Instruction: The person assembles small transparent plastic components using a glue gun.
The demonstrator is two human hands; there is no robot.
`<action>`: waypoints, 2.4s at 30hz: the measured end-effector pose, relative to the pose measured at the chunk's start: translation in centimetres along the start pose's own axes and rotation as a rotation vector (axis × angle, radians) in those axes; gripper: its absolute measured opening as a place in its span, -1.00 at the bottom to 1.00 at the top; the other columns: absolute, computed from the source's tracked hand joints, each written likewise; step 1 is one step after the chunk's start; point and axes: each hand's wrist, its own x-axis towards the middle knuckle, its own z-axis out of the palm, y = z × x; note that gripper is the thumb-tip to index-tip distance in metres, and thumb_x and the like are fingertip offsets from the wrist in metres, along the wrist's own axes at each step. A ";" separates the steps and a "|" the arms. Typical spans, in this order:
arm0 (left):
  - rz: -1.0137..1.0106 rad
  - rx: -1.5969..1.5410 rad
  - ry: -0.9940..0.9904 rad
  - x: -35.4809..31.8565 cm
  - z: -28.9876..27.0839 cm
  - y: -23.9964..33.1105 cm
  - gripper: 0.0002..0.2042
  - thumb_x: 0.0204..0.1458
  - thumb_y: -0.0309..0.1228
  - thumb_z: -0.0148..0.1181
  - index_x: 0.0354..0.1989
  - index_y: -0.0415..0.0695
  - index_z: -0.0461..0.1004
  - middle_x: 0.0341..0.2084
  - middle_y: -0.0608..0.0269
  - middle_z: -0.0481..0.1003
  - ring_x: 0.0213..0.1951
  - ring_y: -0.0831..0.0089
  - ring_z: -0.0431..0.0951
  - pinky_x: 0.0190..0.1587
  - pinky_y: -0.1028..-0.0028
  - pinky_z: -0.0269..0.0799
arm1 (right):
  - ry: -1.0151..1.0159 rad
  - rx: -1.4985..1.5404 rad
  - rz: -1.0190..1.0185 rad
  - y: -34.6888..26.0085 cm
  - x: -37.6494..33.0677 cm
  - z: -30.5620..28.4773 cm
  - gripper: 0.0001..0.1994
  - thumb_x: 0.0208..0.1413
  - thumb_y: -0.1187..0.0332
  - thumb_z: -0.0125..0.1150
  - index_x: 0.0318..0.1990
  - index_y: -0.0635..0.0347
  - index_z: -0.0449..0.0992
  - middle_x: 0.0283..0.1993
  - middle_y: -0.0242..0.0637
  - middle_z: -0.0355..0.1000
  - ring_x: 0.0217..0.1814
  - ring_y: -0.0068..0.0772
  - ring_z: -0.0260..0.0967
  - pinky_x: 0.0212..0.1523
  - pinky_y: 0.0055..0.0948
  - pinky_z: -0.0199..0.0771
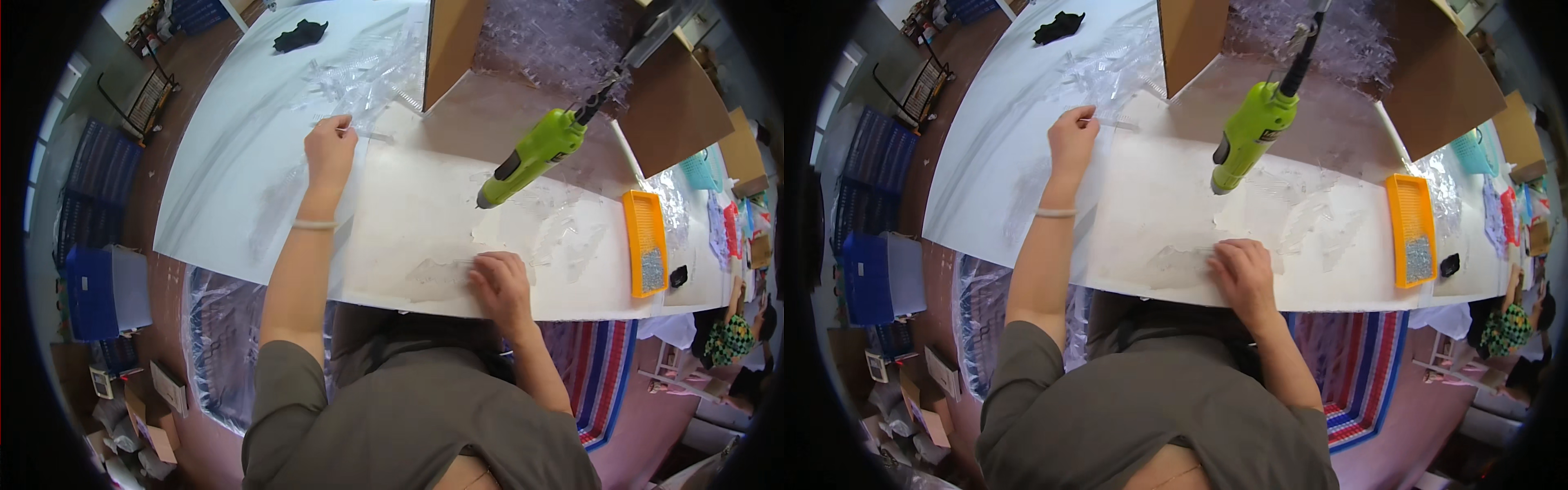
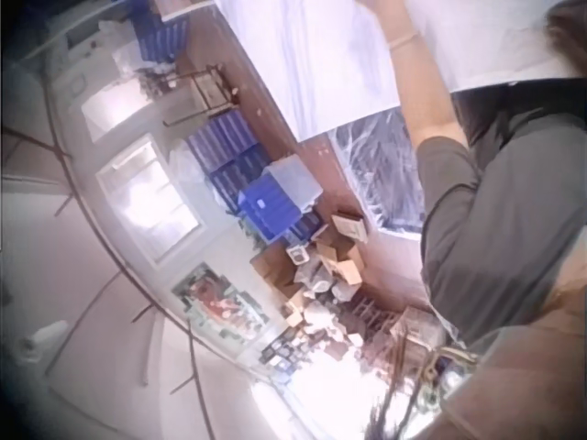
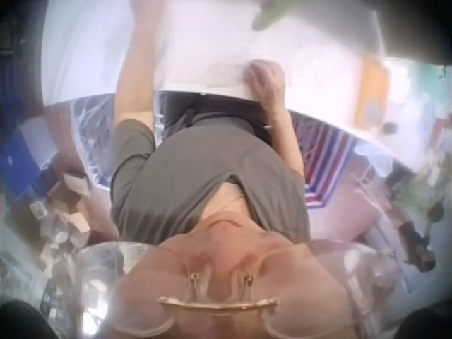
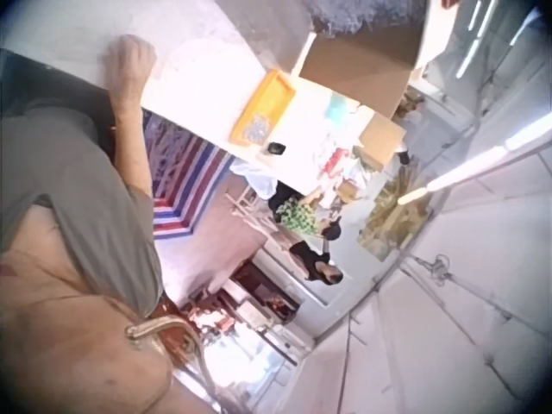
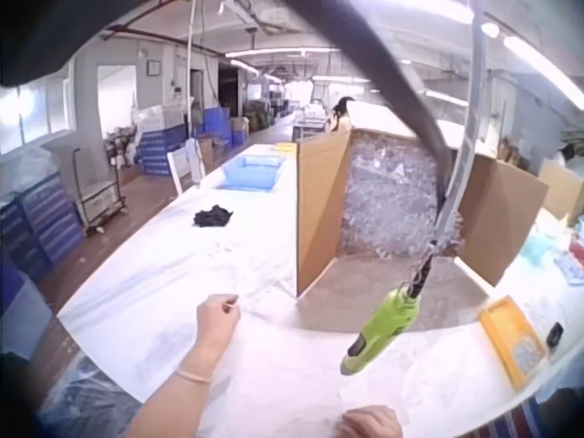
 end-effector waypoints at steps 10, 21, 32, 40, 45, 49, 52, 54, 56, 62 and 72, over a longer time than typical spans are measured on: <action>-0.071 -0.270 0.047 -14.4 -11.1 2.6 -0.87 0.11 -0.66 0.30 -0.17 -0.31 0.67 -0.14 0.10 0.64 -0.21 0.46 0.65 -0.14 0.51 0.58 | 0.072 0.144 0.144 0.2 -1.1 -0.7 -0.75 0.09 0.59 0.38 -0.07 0.28 0.58 -0.08 -0.11 0.54 -0.04 -0.07 0.48 -0.02 -0.26 0.51; -0.338 -0.706 -0.469 -19.7 -11.7 7.4 -0.88 0.17 -0.69 0.26 -0.15 -0.35 0.65 -0.18 0.11 0.63 -0.18 0.47 0.64 -0.10 0.52 0.60 | 0.227 0.265 -0.005 -2.3 0.9 -1.9 -0.65 0.04 0.69 0.40 0.01 0.28 0.58 -0.01 -0.12 0.56 0.09 -0.14 0.53 0.12 -0.31 0.53; 0.012 -0.428 -0.574 -21.1 -6.8 8.0 -0.86 0.08 -0.67 0.34 -0.19 -0.28 0.67 -0.20 0.20 0.60 -0.13 0.43 0.58 -0.12 0.49 0.54 | 0.146 0.339 0.387 -1.0 -6.0 -3.6 -0.86 0.17 0.59 0.36 -0.13 0.26 0.62 -0.22 -0.22 0.56 -0.20 -0.34 0.49 -0.14 -0.45 0.49; 0.266 -0.097 -0.417 -20.2 -5.0 6.7 -0.88 0.00 -0.61 0.41 -0.27 -0.22 0.70 -0.27 0.20 0.57 -0.16 0.31 0.54 -0.18 0.40 0.51 | 0.195 -0.014 0.183 0.4 -3.7 -0.9 -0.84 0.07 0.55 0.41 -0.18 0.22 0.62 -0.12 -0.23 0.53 -0.02 -0.12 0.43 -0.06 -0.29 0.48; 0.209 -0.157 -0.438 -20.2 -4.8 6.8 -0.89 0.00 -0.59 0.42 -0.27 -0.21 0.70 -0.27 0.21 0.57 -0.17 0.33 0.55 -0.19 0.40 0.50 | 0.207 -0.044 0.209 0.5 -3.5 -0.6 -0.84 0.05 0.56 0.41 -0.19 0.20 0.64 -0.12 -0.23 0.52 -0.03 -0.12 0.43 -0.05 -0.26 0.48; 0.241 -0.140 -0.428 -20.0 -4.7 6.9 -0.89 0.00 -0.58 0.42 -0.28 -0.23 0.70 -0.29 0.19 0.57 -0.24 0.34 0.56 -0.25 0.42 0.49 | 0.197 -0.038 0.208 0.7 -3.4 -0.7 -0.81 0.02 0.57 0.42 -0.19 0.18 0.64 -0.13 -0.23 0.52 -0.05 -0.11 0.42 -0.05 -0.26 0.48; 0.221 -0.165 -0.451 -19.9 -4.9 6.9 -0.89 0.01 -0.59 0.42 -0.26 -0.25 0.70 -0.30 0.17 0.56 -0.31 0.37 0.56 -0.28 0.46 0.46 | 0.204 -0.052 0.207 0.9 -3.3 -0.6 -0.79 -0.01 0.58 0.41 -0.19 0.18 0.65 -0.13 -0.23 0.51 -0.06 -0.11 0.42 -0.05 -0.25 0.47; 0.205 -0.190 -0.491 -19.9 -5.0 7.0 -0.88 0.02 -0.59 0.42 -0.25 -0.26 0.70 -0.31 0.17 0.56 -0.34 0.38 0.55 -0.29 0.47 0.45 | 0.181 -0.010 0.196 1.0 -3.5 -0.9 -0.80 -0.02 0.58 0.41 -0.21 0.18 0.65 -0.13 -0.23 0.51 -0.07 -0.10 0.42 -0.05 -0.25 0.47; 0.179 -0.141 -0.514 -19.7 -5.1 7.3 -0.88 0.03 -0.57 0.41 -0.24 -0.25 0.69 -0.31 0.14 0.56 -0.32 0.30 0.58 -0.30 0.41 0.47 | 0.201 -0.039 0.208 1.0 -3.5 -1.1 -0.82 -0.02 0.57 0.42 -0.22 0.17 0.64 -0.13 -0.23 0.51 -0.06 -0.11 0.42 -0.04 -0.26 0.47; 0.242 -0.175 -0.506 -20.2 -4.9 6.6 -0.84 0.04 -0.62 0.38 -0.19 -0.27 0.68 -0.27 0.14 0.54 -0.35 0.37 0.58 -0.28 0.45 0.50 | 0.158 0.041 0.219 0.9 -3.4 -1.8 -0.75 -0.02 0.53 0.45 -0.14 0.20 0.61 -0.12 -0.21 0.51 0.01 -0.07 0.43 0.01 -0.24 0.49; 0.146 -0.200 -0.519 -20.1 -5.5 6.5 -0.72 0.04 -0.63 0.39 -0.04 -0.24 0.65 -0.22 0.14 0.52 -0.30 0.43 0.55 -0.19 0.47 0.52 | 0.511 -0.218 0.579 11.1 -2.7 -10.2 -0.87 0.15 0.44 0.38 -0.18 0.26 0.65 -0.21 -0.16 0.53 -0.25 -0.23 0.55 -0.21 -0.35 0.54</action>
